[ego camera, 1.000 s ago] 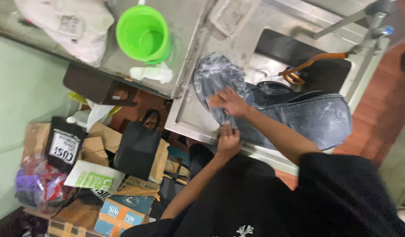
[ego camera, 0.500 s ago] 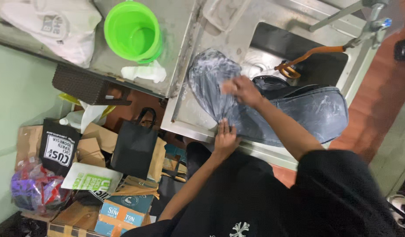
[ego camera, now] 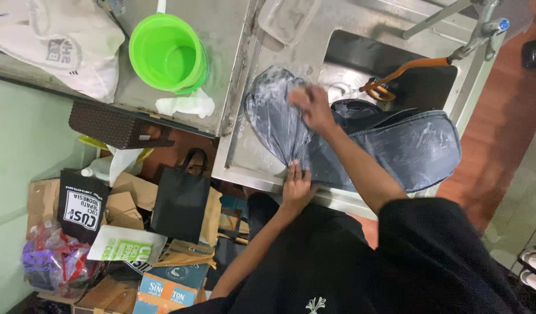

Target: The person cleans a gray bag by applying soap with a brush and scrubbing the surface of the bag at a sink.

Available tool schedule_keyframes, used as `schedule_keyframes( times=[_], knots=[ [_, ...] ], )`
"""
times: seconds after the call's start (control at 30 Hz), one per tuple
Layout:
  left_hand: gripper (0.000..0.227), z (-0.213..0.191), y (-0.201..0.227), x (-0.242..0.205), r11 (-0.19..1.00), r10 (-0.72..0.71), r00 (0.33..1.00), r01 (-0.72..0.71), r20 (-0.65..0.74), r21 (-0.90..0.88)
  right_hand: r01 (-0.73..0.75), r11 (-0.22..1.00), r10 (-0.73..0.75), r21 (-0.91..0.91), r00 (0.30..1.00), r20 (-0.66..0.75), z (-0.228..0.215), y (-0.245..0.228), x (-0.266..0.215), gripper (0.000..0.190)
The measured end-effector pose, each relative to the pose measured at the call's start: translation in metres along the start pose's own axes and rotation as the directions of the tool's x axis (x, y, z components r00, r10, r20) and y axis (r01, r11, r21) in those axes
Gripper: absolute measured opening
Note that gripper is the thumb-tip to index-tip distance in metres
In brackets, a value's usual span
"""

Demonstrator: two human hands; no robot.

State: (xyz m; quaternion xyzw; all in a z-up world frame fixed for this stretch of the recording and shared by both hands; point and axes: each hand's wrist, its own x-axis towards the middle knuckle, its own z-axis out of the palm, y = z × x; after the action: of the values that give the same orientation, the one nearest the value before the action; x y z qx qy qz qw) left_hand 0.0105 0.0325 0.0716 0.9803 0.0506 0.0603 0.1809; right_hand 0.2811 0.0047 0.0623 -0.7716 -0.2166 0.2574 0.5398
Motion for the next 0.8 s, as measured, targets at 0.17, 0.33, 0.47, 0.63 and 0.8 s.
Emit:
schedule_keyframes(
  times=[0.17, 0.33, 0.47, 0.63, 0.8],
  knots=[
    [0.065, -0.002, 0.001, -0.005, 0.999, -0.038, 0.993, 0.038, 0.110, 0.004, -0.326, 0.896, 0.315, 0.301, 0.945, 0.085, 0.037, -0.081, -0.060, 0.040],
    [0.059, 0.000, -0.001, -0.008, 0.997, -0.057, 0.988, 0.065, 0.146, -0.051, 0.701, 0.584, -0.605, -0.410, 0.712, 0.356, 0.025, 0.045, -0.073, 0.045],
    [0.065, -0.006, 0.003, -0.007, 0.996, -0.038, 0.991, 0.048, 0.131, -0.071, 0.627, 0.512, -0.631, -0.587, 0.738, 0.238, 0.025, 0.047, -0.007, 0.061],
    [0.056, 0.013, -0.009, -0.006, 0.999, 0.025, 0.990, -0.032, -0.136, -0.045, -0.036, 0.991, -0.004, 0.128, 0.956, 0.294, 0.005, -0.076, -0.073, 0.039],
    [0.048, 0.001, 0.000, -0.010, 0.998, -0.007, 0.994, 0.000, -0.111, -0.065, 0.718, 0.526, -0.631, -0.456, 0.689, 0.357, -0.015, 0.016, -0.055, 0.064]
  ],
)
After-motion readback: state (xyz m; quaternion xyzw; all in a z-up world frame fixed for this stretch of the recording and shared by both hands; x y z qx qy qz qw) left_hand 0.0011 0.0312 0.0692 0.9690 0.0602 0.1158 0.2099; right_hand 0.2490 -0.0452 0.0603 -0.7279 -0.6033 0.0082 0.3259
